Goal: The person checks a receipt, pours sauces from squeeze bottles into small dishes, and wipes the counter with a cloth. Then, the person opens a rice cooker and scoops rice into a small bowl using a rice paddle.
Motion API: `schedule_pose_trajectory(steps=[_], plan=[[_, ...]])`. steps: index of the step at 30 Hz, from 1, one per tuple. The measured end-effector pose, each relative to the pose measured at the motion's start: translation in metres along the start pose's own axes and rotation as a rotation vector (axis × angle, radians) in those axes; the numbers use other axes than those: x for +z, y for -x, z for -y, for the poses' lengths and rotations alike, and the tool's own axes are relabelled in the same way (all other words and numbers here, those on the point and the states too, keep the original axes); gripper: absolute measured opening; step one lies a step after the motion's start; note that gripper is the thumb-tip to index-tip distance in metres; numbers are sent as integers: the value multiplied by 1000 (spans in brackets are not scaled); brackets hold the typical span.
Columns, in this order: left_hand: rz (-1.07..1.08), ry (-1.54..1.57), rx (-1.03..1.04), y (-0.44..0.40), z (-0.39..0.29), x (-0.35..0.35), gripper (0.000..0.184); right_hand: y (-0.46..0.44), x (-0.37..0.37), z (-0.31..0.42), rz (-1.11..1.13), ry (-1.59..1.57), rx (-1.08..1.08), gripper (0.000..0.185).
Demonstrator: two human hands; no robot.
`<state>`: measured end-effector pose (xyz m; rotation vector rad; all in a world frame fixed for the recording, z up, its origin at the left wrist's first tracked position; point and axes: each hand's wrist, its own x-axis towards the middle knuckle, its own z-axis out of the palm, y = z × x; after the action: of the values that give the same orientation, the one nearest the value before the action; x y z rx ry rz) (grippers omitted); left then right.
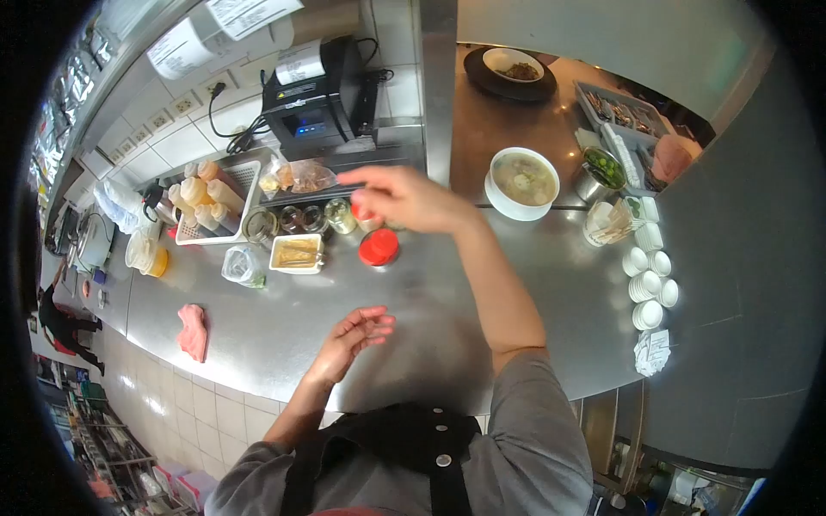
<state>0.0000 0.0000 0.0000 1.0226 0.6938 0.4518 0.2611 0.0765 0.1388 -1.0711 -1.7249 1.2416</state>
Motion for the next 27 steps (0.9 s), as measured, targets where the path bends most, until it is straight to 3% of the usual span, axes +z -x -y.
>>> schedule_pose_trajectory(steps=[3,5,6,7,10,13,15,17,19,25,26,27], plan=[[23,80,-45,30,16,-2,36,-18,31,18,130,23,-60,38],[-10,63,-111,49,19,-19,34,-51,35,18,-110,82,-221,36],[-29,76,-113,61,20,-30,34,-63,35,40,-303,67,-169,30],[-30,76,-107,69,22,-38,34,-89,21,29,-489,143,-306,26],[-88,75,-67,88,22,-59,34,-136,-10,41,-807,320,-428,21],[-148,82,-39,103,18,-79,34,-165,-7,52,-806,257,-416,24],[-172,103,10,111,19,-90,33,-164,24,67,-687,239,-456,28],[-192,116,14,114,19,-96,33,-161,57,89,-481,-11,-357,47],[-215,126,7,117,19,-100,33,-170,70,100,-381,-271,-401,65],[-157,79,24,121,17,-95,31,-164,69,119,-533,-506,-485,86],[-149,65,28,122,18,-94,30,-161,64,114,-593,-540,-541,73],[-141,53,30,124,19,-92,30,-157,59,117,-592,-540,-542,73]])
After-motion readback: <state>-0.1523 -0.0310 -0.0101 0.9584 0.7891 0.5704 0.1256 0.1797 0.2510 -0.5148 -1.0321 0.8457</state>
